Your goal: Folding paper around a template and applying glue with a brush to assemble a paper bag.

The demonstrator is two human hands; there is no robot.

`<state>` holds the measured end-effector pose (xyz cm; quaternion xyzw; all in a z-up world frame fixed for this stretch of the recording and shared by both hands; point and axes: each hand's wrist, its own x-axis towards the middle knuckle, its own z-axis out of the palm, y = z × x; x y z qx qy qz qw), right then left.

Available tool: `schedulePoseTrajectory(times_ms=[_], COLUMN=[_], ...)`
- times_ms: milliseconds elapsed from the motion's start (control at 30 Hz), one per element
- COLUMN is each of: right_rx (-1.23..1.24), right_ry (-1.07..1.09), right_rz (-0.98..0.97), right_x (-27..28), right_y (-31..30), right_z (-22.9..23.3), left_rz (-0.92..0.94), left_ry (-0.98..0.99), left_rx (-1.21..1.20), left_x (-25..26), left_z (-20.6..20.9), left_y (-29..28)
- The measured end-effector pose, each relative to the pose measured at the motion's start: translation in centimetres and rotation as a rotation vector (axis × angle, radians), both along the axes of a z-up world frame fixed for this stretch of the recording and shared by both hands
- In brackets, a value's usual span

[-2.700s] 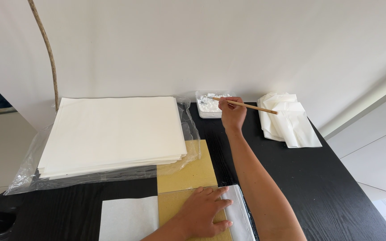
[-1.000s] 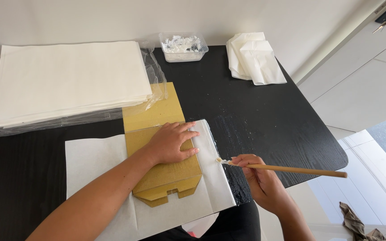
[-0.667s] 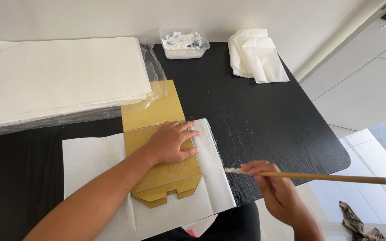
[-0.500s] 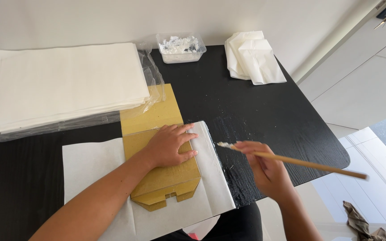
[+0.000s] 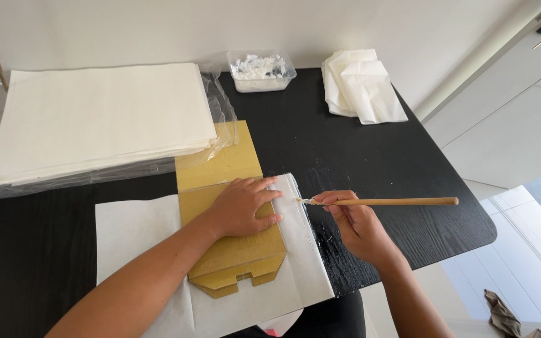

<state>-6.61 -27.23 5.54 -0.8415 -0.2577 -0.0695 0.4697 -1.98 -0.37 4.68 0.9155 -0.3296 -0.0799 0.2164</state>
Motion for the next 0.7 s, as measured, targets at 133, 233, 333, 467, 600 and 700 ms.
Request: schedulePoseTrajectory(times_ms=[133,233,333,467,600,700], right_rx=[-0.037,-0.063,-0.105,-0.128,-0.147,-0.16], right_ry=[0.058,0.095,0.095,0.035,0.04,0.108], right_rz=[-0.003,-0.005,0.013,0.078,0.065,0.08], right_x=[-1.0,-2.1,-3.4,-5.0,-7.0,-8.3], right_y=[-0.7,-1.3,-2.0,-2.8,-3.7,-4.5], right_z=[-0.2,0.0,0.3,0.8,0.9,1.2], left_rz=[0.001,0.002,-0.012,-0.021,-0.022,-0.028], left_ry=[-0.026,-0.023,-0.031,-0.053,-0.062,-0.077], left_rx=[0.034,0.037,0.006,-0.015,-0.026,-0.02], left_x=[0.5,0.6,1.5,2.0,1.9,1.9], left_z=[-0.7,-0.8,-3.8,-5.2,-5.3,-5.4], left_y=[-0.1,-0.2,-0.2,-0.3,-0.3,-0.3])
